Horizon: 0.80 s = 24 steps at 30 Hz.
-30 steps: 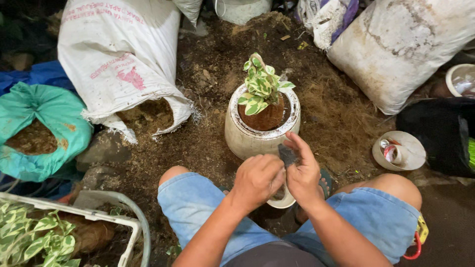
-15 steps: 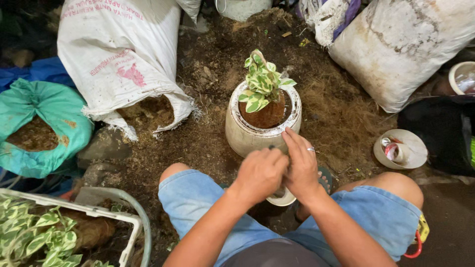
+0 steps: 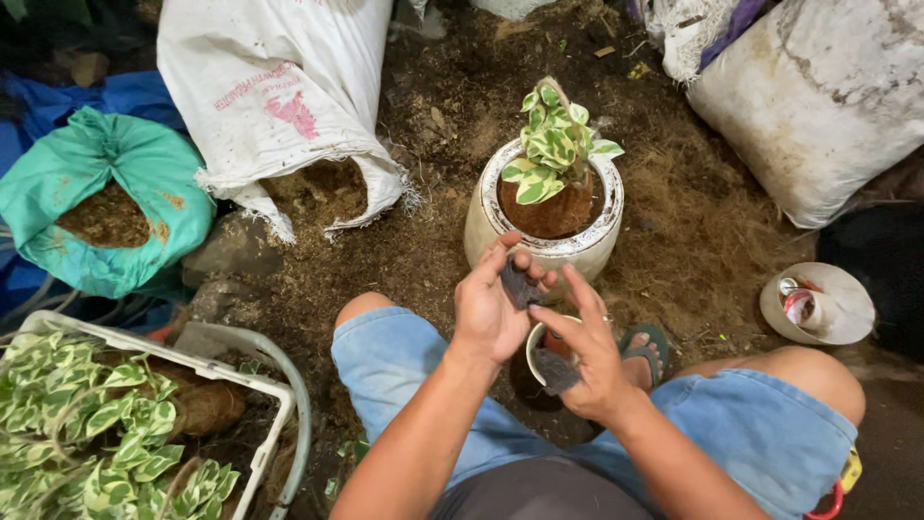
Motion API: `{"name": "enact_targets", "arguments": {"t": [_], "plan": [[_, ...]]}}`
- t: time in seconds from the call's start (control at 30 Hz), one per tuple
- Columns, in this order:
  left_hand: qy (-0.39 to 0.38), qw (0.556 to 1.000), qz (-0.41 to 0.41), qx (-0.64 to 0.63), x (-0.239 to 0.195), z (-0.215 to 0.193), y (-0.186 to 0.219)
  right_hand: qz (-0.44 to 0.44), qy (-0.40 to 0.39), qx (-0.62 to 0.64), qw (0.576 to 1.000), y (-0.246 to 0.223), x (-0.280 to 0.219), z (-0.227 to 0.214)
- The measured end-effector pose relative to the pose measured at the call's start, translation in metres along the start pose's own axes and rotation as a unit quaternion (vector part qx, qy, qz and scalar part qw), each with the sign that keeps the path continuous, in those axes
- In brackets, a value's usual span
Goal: The person wraps a pothos plant around a coconut husk with coco fiber, then secures it with a red rubber band and trims excess fiber using a knife. The finished unit is placed into a white plastic pot.
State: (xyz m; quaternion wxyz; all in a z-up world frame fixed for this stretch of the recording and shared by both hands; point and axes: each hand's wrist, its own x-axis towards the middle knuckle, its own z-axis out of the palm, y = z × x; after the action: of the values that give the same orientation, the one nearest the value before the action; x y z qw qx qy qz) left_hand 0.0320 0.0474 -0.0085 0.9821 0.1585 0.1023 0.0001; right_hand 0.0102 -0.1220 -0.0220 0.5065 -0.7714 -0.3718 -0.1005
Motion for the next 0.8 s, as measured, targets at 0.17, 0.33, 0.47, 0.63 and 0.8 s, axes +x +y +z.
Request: {"name": "enact_targets", "arguments": {"t": [0.17,0.33,0.47,0.63,0.8], "plan": [[-0.024,0.998,0.01,0.064,-0.007,-0.001,-0.008,-0.028,0.024,-0.007,0.999,-0.002,0.003,0.007],[-0.038,0.994,0.04,0.097,-0.006,-0.003,-0.007,-0.013,0.015,-0.017,1.0,-0.004,-0.004,0.003],[-0.031,0.994,0.031,0.103,-0.011,-0.002,-0.008,-0.025,0.032,0.017,0.999,-0.002,-0.005,0.008],[-0.038,0.991,0.004,0.125,-0.019,0.002,-0.018,0.0,0.007,0.001,1.0,-0.002,-0.003,0.011],[-0.03,0.993,0.005,0.113,-0.024,0.0,-0.017,0.008,0.005,-0.013,1.0,-0.008,-0.003,0.009]]}}
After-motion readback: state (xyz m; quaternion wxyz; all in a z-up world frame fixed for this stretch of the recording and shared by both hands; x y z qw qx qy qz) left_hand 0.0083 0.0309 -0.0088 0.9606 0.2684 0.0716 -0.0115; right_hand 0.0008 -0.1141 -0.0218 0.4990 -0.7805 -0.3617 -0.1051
